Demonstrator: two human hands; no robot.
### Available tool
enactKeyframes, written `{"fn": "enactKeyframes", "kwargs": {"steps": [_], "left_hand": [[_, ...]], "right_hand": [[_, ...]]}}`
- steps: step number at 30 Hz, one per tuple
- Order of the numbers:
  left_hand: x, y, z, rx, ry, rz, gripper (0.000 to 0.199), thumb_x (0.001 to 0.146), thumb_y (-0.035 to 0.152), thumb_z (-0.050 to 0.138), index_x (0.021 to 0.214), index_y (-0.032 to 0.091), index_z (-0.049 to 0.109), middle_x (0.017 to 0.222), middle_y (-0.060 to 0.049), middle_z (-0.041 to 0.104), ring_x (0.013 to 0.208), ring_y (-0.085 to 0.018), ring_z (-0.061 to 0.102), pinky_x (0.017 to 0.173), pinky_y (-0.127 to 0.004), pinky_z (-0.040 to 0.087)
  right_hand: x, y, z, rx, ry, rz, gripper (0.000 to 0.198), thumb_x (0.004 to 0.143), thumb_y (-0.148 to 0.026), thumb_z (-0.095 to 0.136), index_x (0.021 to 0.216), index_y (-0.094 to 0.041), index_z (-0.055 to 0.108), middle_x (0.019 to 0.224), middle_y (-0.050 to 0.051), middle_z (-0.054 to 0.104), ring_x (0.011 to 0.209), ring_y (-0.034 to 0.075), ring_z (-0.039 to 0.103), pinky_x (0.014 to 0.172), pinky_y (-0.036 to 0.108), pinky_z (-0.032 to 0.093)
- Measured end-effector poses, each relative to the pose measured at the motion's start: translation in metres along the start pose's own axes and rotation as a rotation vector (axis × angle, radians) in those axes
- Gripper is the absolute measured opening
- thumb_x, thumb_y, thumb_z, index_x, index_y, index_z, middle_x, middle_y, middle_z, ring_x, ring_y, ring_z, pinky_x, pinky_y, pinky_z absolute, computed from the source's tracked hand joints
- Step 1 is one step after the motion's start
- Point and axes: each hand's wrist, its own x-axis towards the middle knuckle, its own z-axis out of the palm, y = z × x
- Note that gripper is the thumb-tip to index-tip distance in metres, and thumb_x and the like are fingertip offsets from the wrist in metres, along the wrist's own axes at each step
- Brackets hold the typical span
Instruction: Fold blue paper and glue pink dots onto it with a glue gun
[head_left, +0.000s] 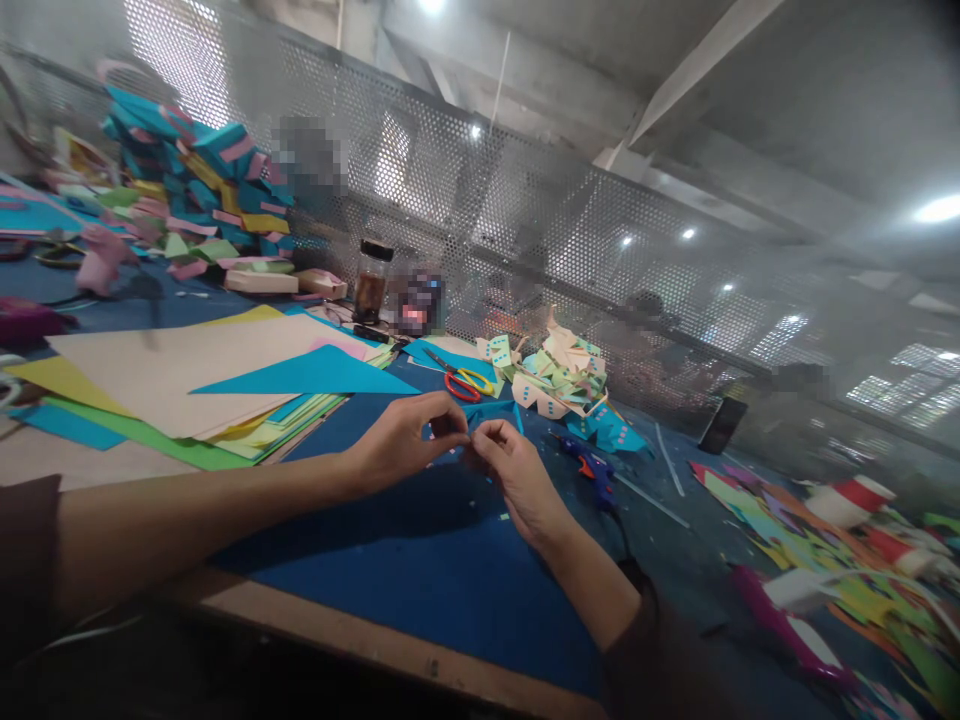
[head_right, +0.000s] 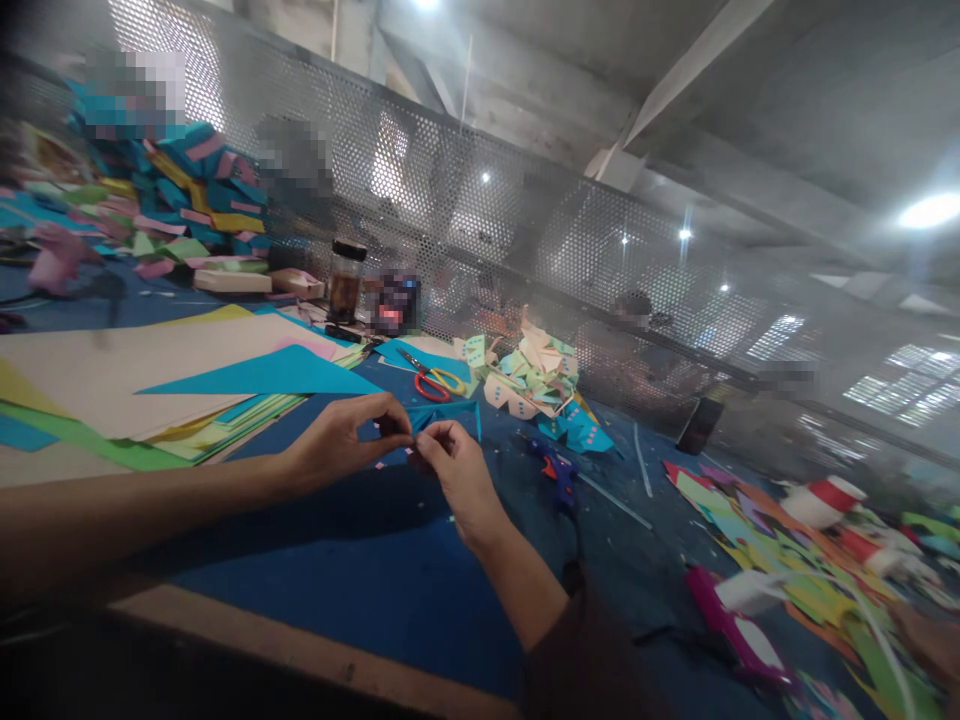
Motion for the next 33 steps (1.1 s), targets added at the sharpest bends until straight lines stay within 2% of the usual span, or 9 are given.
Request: {"fn": "enactKeyframes", "kwargs": {"steps": [10, 16, 24, 33], "left_hand": [[0.0016, -0.0007, -0.0009, -0.051, 0.016, -0.033, 0.007, 0.086, 0.02, 0.067, 0.081, 0.016, 0.065, 0.074, 0.0, 0.066, 0.065, -0.011, 0.06, 0.063, -0.023, 0.049], [0.0016, -0.0036, -0.0009, -0.071, 0.014, -0.053, 0.005, 0.086, 0.019, 0.066, 0.082, 0.016, 0.065, 0.075, 0.001, 0.065, 0.067, -0.011, 0.06, 0.064, -0.023, 0.049], [0.0021, -0.0024, -0.0007, -0.084, 0.009, -0.046, 0.006, 0.086, 0.02, 0.066, 0.082, 0.016, 0.066, 0.077, 0.0, 0.067, 0.069, -0.011, 0.062, 0.066, -0.023, 0.05], [0.0009, -0.0038, 0.0002, -0.015, 0.015, 0.074, 0.005, 0.088, 0.015, 0.063, 0.088, 0.015, 0.068, 0.082, -0.002, 0.069, 0.074, -0.013, 0.064, 0.068, -0.023, 0.05]], "right_hand": [[-0.0025, -0.003, -0.0002, -0.427, 0.064, -0.271, 0.023, 0.091, -0.043, 0.06, 0.088, -0.02, 0.065, 0.081, 0.0, 0.068, 0.077, 0.017, 0.062, 0.072, 0.028, 0.047], [-0.0026, -0.003, -0.0012, -0.411, 0.043, -0.262, 0.02, 0.086, -0.039, 0.068, 0.093, -0.02, 0.065, 0.088, 0.002, 0.07, 0.083, 0.018, 0.065, 0.076, 0.029, 0.048], [-0.0019, -0.0035, -0.003, -0.474, 0.079, -0.317, 0.016, 0.089, -0.035, 0.064, 0.092, -0.02, 0.066, 0.087, 0.001, 0.068, 0.082, 0.017, 0.063, 0.076, 0.029, 0.047], [-0.0041, -0.0024, -0.0033, -0.635, 0.119, -0.486, 0.01, 0.095, -0.028, 0.055, 0.091, -0.02, 0.061, 0.088, 0.001, 0.064, 0.082, 0.016, 0.06, 0.077, 0.028, 0.046]]}}
